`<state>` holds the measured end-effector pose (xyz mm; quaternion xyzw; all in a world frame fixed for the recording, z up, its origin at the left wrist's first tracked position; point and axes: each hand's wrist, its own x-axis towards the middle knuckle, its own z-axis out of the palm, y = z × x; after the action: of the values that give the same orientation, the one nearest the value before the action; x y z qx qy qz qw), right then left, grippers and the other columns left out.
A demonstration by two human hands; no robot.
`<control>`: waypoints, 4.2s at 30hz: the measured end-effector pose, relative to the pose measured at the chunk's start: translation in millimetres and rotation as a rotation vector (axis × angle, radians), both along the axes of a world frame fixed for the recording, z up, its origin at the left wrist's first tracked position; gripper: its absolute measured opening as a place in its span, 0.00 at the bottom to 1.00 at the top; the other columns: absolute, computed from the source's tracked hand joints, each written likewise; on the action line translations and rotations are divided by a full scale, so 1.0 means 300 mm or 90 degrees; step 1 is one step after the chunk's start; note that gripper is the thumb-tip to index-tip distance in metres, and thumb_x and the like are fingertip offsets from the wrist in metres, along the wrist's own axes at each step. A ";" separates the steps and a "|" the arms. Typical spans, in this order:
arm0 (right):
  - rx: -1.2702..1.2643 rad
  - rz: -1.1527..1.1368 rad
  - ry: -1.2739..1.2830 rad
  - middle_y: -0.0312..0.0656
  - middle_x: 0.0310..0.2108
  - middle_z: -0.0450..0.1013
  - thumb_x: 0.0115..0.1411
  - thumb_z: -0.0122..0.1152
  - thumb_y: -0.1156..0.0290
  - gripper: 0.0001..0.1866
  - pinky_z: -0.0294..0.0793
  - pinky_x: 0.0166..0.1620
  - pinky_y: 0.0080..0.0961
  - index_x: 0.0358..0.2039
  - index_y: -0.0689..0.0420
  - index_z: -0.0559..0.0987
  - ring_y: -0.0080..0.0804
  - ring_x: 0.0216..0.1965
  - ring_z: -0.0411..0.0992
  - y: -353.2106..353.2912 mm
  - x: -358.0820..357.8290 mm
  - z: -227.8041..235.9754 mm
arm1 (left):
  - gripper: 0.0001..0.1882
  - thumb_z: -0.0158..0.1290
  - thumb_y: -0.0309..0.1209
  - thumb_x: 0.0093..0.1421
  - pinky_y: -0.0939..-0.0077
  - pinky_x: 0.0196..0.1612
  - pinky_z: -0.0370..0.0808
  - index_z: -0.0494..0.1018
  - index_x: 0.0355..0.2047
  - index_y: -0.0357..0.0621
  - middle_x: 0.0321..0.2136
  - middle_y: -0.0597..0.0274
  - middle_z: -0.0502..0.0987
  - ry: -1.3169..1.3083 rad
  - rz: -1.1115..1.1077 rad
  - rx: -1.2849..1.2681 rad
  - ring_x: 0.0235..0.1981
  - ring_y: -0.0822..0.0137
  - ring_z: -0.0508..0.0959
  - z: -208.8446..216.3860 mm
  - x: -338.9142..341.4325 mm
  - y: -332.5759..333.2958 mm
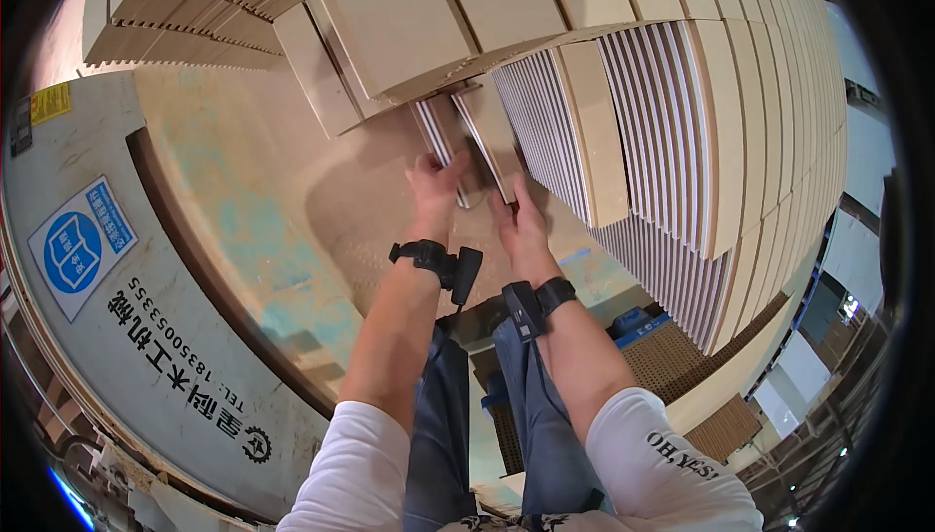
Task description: The worker uses industrial woodworking machinery to process, stack, and move wooden furniture components.
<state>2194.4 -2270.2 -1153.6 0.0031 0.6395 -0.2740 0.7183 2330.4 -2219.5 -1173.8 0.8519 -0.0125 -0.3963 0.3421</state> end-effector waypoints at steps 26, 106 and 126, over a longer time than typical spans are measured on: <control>0.043 0.091 -0.131 0.44 0.49 0.60 0.55 0.57 0.62 0.23 0.69 0.39 0.28 0.48 0.55 0.63 0.38 0.46 0.65 0.082 0.000 -0.003 | 0.19 0.55 0.37 0.52 0.69 0.45 0.66 0.67 0.40 0.39 0.38 0.60 0.69 0.316 0.301 -0.341 0.42 0.67 0.69 0.105 0.024 0.019; -0.253 0.155 -0.113 0.36 0.47 0.65 0.57 0.55 0.68 0.21 0.64 0.50 0.29 0.50 0.56 0.64 0.28 0.49 0.62 -0.047 -0.096 0.769 | 0.31 0.57 0.32 0.49 0.70 0.48 0.68 0.58 0.51 0.37 0.44 0.58 0.68 0.456 0.178 -0.489 0.45 0.64 0.70 0.733 -0.093 -0.019; -0.199 0.313 0.080 0.41 0.47 0.66 0.59 0.48 0.51 0.28 0.67 0.47 0.27 0.52 0.59 0.63 0.29 0.47 0.66 -0.014 -0.054 0.752 | 0.26 0.50 0.42 0.54 0.68 0.47 0.71 0.63 0.48 0.38 0.42 0.57 0.71 0.559 0.138 -0.475 0.43 0.63 0.72 0.637 -0.014 -0.024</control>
<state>2178.2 -2274.3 -927.9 -0.2798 0.6140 -0.1866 0.7141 2326.3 -2226.5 -982.6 0.4262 0.0789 -0.6439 0.6305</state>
